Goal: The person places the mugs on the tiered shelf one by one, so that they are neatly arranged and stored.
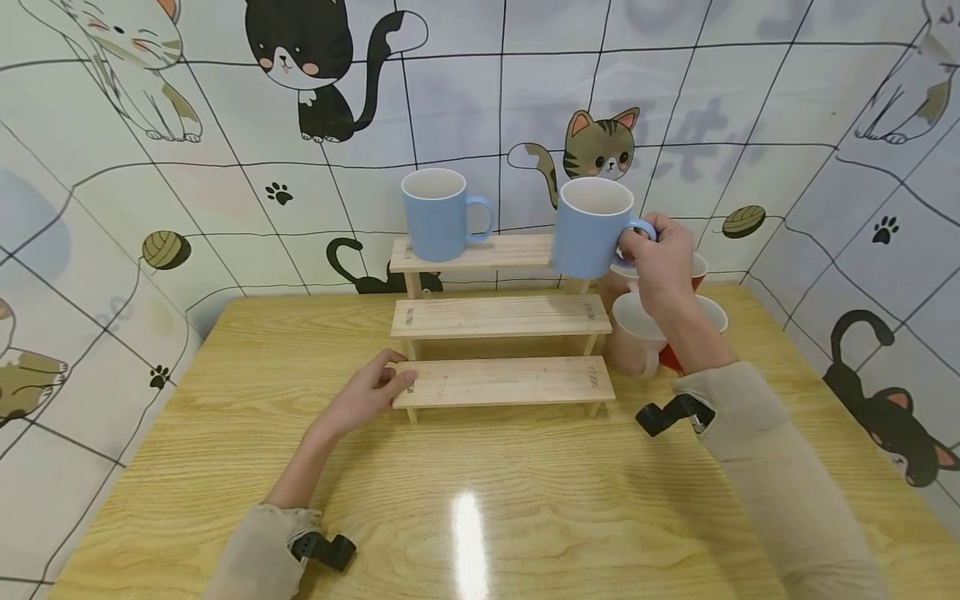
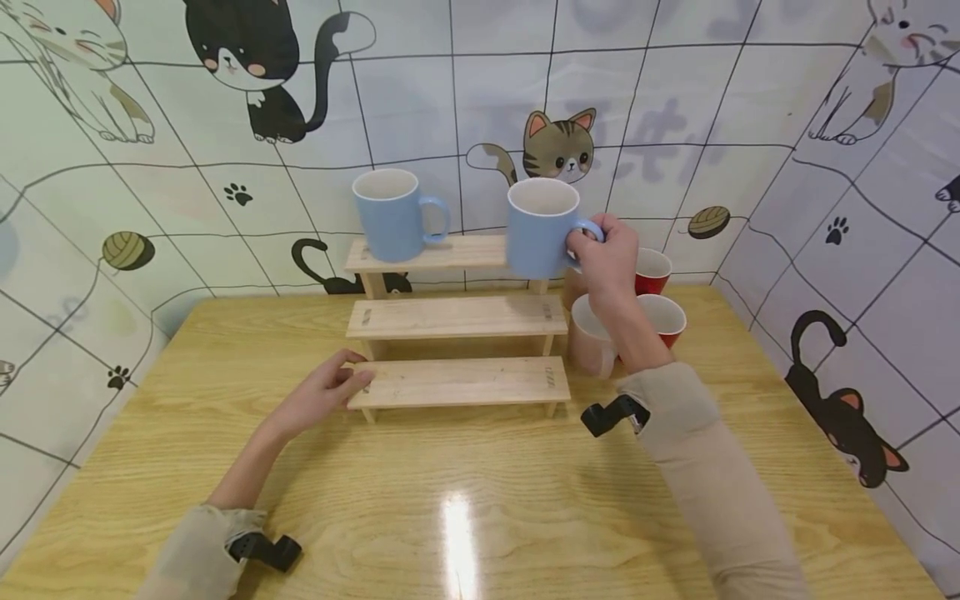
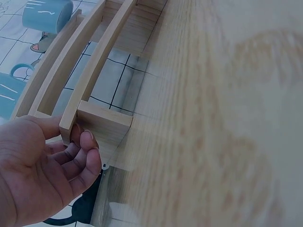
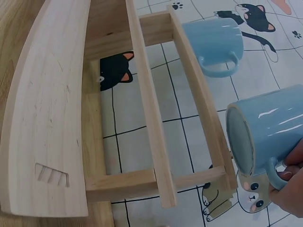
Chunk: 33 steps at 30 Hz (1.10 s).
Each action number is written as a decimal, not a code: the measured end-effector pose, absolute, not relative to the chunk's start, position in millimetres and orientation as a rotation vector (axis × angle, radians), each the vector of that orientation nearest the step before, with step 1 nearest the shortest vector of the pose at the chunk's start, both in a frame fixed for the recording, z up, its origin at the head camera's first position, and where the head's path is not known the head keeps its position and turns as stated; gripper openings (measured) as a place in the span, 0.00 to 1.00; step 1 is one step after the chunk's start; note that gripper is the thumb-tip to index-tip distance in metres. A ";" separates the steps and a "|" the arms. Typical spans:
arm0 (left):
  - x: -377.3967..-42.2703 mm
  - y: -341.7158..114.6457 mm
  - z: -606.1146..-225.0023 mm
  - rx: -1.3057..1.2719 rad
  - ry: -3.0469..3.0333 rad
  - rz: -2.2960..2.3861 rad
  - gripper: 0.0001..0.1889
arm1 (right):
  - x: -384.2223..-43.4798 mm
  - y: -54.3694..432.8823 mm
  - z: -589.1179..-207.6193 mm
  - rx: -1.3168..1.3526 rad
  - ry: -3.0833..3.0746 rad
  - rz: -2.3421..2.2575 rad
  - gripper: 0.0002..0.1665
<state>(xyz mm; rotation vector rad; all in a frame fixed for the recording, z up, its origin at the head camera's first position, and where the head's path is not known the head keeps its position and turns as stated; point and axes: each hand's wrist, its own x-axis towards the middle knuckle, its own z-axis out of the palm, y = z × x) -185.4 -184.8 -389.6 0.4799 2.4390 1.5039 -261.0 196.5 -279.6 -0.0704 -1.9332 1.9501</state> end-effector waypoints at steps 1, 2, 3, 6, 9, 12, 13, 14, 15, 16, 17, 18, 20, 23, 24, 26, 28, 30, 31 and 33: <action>-184.6 -184.8 -388.5 0.481 2.441 1.502 0.18 | -262.9 194.4 -280.3 -0.064 -1.933 1.952 0.10; -184.3 -184.8 -388.1 0.480 2.441 1.501 0.18 | -264.7 192.4 -281.0 -0.057 -1.938 1.947 0.10; -184.0 -184.6 -387.4 0.470 2.440 1.500 0.18 | -266.3 190.6 -281.6 -0.060 -1.966 1.918 0.10; -183.4 -184.4 -386.5 0.451 2.439 1.495 0.18 | -271.0 186.7 -283.4 -0.069 -2.016 1.880 0.10; -183.1 -184.4 -386.4 0.445 2.437 1.494 0.18 | -276.0 184.1 -285.4 -0.067 -2.046 1.866 0.10; -182.5 -184.1 -385.8 0.443 2.436 1.497 0.18 | -281.4 181.6 -286.9 -0.049 -2.043 1.881 0.10; -182.4 -183.9 -385.7 0.443 2.436 1.499 0.18 | -283.3 180.9 -287.2 -0.042 -2.042 1.884 0.10; -182.3 -183.8 -385.9 0.442 2.436 1.500 0.18 | -284.9 180.1 -287.2 -0.036 -2.040 1.890 0.10; -184.7 -185.1 -390.7 0.441 2.438 1.498 0.19 | -286.7 179.5 -287.5 -0.031 -2.039 1.892 0.11; -186.1 -185.5 -393.5 0.439 2.442 1.495 0.19 | -288.3 179.0 -287.7 -0.028 -2.051 1.883 0.11; -187.1 -185.8 -395.6 0.437 2.444 1.493 0.19 | -290.3 178.8 -288.1 -0.024 -2.065 1.873 0.10; -187.8 -186.0 -397.1 0.436 2.445 1.493 0.19 | -291.8 178.9 -288.2 -0.021 -2.082 1.860 0.10; -188.4 -186.2 -398.1 0.440 2.447 1.493 0.19 | -295.3 179.1 -288.6 -0.016 -2.120 1.835 0.10; -185.0 -184.6 -391.2 0.455 2.446 1.496 0.19 | -301.7 179.5 -288.5 0.015 -2.147 1.831 0.09; -184.3 -184.8 -390.1 0.464 2.448 1.494 0.19 | -303.8 179.3 -288.4 0.026 -2.145 1.841 0.10; -183.4 -184.4 -387.9 0.465 2.452 1.485 0.19 | -309.1 179.3 -288.6 0.051 -2.133 1.862 0.10; -183.9 -184.7 -388.8 0.454 2.452 1.478 0.19 | -314.3 179.2 -288.8 0.079 -2.116 1.879 0.11; -186.9 -185.9 -394.0 0.443 2.453 1.473 0.19 | -319.2 179.6 -289.1 0.105 -2.102 1.894 0.12; -188.7 -186.5 -397.1 0.433 2.452 1.474 0.19 | -321.0 179.9 -289.0 0.117 -2.102 1.897 0.12; -193.9 -189.1 -406.7 0.431 2.455 1.471 0.20 | -324.5 180.6 -289.2 0.140 -2.100 1.911 0.13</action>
